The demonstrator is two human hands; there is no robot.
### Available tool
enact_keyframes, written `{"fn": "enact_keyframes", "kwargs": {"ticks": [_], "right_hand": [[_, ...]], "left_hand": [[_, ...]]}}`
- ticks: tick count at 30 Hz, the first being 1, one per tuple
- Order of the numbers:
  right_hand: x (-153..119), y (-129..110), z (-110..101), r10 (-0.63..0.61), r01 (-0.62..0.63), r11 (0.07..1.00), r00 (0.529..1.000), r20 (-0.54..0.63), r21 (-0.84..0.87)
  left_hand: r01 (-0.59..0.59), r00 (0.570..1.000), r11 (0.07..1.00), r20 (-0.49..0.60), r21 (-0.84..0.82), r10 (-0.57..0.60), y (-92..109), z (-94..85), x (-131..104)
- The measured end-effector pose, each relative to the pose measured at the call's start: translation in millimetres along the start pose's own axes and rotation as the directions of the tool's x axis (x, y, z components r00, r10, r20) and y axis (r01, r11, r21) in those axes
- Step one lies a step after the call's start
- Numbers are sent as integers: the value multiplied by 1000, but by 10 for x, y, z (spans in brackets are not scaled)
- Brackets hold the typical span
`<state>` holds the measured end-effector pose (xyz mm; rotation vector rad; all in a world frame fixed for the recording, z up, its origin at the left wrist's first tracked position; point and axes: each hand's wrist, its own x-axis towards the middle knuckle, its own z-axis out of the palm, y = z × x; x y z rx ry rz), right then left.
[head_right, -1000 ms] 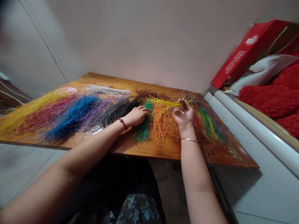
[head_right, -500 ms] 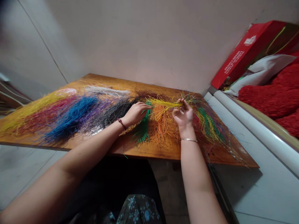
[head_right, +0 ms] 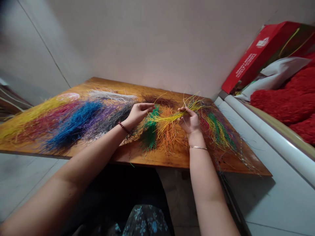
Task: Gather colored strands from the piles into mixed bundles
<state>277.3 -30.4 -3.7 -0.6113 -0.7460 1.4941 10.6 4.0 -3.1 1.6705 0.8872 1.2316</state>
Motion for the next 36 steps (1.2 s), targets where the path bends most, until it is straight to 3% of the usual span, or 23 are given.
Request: {"fn": "enact_keyframes", "kwargs": {"ticks": [6, 12, 16, 23, 36], "right_hand": [[25, 89, -3, 16, -15, 999, 1000, 21, -47], [33, 149, 30, 27, -25, 998, 999, 33, -65], [41, 161, 36, 44, -41, 995, 998, 36, -90], [53, 154, 37, 100, -92, 984, 994, 48, -154], [-23, 128, 171, 149, -147, 975, 989, -4, -169]], "left_hand": [[133, 987, 986, 107, -96, -123, 35, -12, -31], [256, 939, 946, 284, -200, -194, -17, -10, -37], [239, 901, 960, 401, -148, -163, -1, -11, -60], [170, 890, 976, 447, -136, -93, -1, -16, -77], [183, 871, 969, 486, -167, -81, 58, 17, -110]]}}
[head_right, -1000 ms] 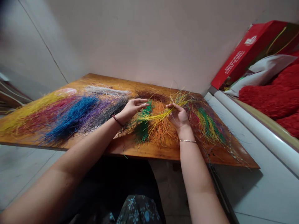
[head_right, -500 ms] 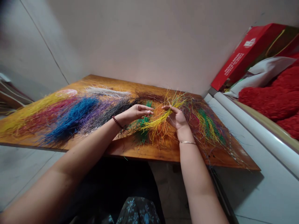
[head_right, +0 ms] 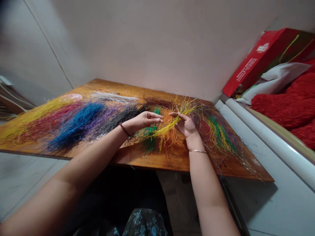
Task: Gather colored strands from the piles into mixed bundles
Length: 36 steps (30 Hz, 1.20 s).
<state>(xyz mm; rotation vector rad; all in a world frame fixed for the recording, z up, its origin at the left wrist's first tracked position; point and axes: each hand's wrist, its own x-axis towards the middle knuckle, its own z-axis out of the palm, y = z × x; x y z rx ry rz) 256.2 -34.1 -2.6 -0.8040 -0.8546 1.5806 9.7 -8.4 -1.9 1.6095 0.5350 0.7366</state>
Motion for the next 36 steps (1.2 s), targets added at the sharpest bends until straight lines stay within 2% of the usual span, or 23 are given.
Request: {"fn": "enact_keyframes", "kwargs": {"ticks": [10, 21, 26, 29, 34, 36], "right_hand": [[56, 45, -98, -18, 19, 997, 1000, 20, -71], [-31, 16, 88, 3, -1, 997, 1000, 29, -79], [-31, 3, 66, -9, 9, 997, 1000, 0, -76], [-21, -11, 39, -27, 27, 998, 1000, -4, -56], [-38, -55, 30, -42, 42, 999, 999, 7, -22], [-48, -69, 32, -44, 44, 999, 999, 8, -10]], "left_hand": [[-18, 1000, 998, 22, -57, 19, -16, 29, 4], [13, 996, 998, 85, -66, -7, -16, 42, -1], [63, 998, 998, 12, -20, -63, 57, 43, -38], [43, 997, 997, -53, -65, -47, 81, 13, -44], [-9, 978, 995, -210, -101, -13, 52, -73, 4], [-52, 944, 998, -327, -36, 37, 51, -93, 21]]}}
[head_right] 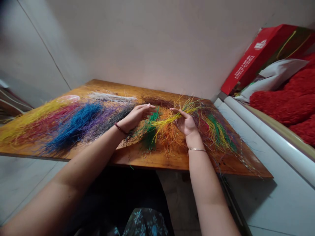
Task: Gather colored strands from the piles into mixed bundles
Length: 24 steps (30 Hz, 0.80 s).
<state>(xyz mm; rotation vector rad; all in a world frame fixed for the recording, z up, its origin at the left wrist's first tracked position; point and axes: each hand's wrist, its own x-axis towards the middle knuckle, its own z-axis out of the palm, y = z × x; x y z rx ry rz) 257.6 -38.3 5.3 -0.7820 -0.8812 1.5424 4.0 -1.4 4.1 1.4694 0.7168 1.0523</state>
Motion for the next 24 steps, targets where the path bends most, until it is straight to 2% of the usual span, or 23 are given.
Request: {"fn": "enact_keyframes", "kwargs": {"ticks": [2, 4, 6, 7, 10, 13, 20, 24], "right_hand": [[-3, -4, 0, -16, 16, 1000, 1000, 2, 9], [2, 2, -4, -37, 37, 999, 999, 5, -3], [14, 15, -16, -49, 50, 998, 999, 17, -42], [21, 22, -24, -50, 52, 996, 998, 24, -66], [36, 37, -50, -41, 46, 992, 998, 43, -116], [33, 38, -58, -44, 50, 992, 997, 58, -116], [38, 36, -63, -52, 56, 996, 997, 65, -63], [60, 58, -81, -44, 53, 990, 996, 75, -127]], "left_hand": [[-125, 975, 985, -167, 116, 143, 17, -1, 3], [-265, 893, 916, -281, 302, 351, 48, 11, -19], [-352, 821, 805, -257, 477, 510, 83, 38, -61], [-375, 808, 754, -210, 539, 551, 98, 55, -85], [-415, 826, 657, -42, 630, 562, 116, 116, -142], [-425, 848, 628, 45, 652, 527, 91, 157, -150], [-375, 884, 715, -7, 590, 468, 31, 161, -106], [-387, 892, 733, 26, 559, 452, 24, 193, -125]]}}
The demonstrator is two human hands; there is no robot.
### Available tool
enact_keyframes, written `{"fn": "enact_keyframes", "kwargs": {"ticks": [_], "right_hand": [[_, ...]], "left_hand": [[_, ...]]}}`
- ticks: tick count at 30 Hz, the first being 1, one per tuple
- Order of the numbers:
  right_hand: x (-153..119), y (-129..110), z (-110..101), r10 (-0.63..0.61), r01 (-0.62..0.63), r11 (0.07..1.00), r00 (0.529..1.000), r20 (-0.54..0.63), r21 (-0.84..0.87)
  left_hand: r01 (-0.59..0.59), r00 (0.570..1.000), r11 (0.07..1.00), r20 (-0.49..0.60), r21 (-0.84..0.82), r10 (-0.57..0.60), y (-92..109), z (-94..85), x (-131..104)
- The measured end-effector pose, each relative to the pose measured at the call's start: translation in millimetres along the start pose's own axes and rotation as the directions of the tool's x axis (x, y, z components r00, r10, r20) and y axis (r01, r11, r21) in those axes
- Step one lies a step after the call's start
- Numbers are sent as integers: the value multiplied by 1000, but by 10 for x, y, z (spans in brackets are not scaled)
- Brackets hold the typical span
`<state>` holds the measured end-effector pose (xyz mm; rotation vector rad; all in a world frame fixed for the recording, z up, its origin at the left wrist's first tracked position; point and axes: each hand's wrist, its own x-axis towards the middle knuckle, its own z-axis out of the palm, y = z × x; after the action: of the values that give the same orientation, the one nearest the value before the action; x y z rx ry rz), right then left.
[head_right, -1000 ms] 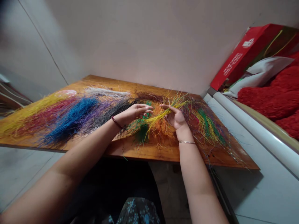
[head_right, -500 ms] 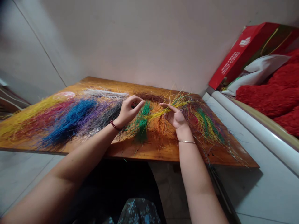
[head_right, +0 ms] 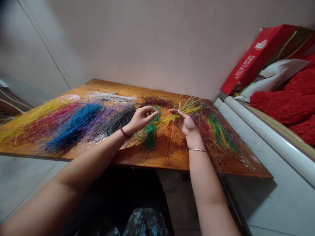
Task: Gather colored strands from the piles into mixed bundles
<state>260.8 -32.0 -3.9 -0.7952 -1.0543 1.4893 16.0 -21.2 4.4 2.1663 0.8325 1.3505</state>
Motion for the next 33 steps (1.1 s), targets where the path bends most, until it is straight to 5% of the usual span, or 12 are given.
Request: {"fn": "enact_keyframes", "kwargs": {"ticks": [6, 22, 33], "right_hand": [[-18, 2, 28, 2, -1, 997, 1000, 19, -80], [-85, -32, 109, 23, 1, 961, 996, 82, -276], [-113, -30, 155, 31, 3, 949, 994, 105, -314]], "left_hand": [[-122, 986, 990, 122, 72, 113, -6, 45, -34], [-172, 981, 942, 133, 287, 139, -42, 145, -92], [-65, 991, 909, -81, 411, 108, 46, 167, -113]]}}
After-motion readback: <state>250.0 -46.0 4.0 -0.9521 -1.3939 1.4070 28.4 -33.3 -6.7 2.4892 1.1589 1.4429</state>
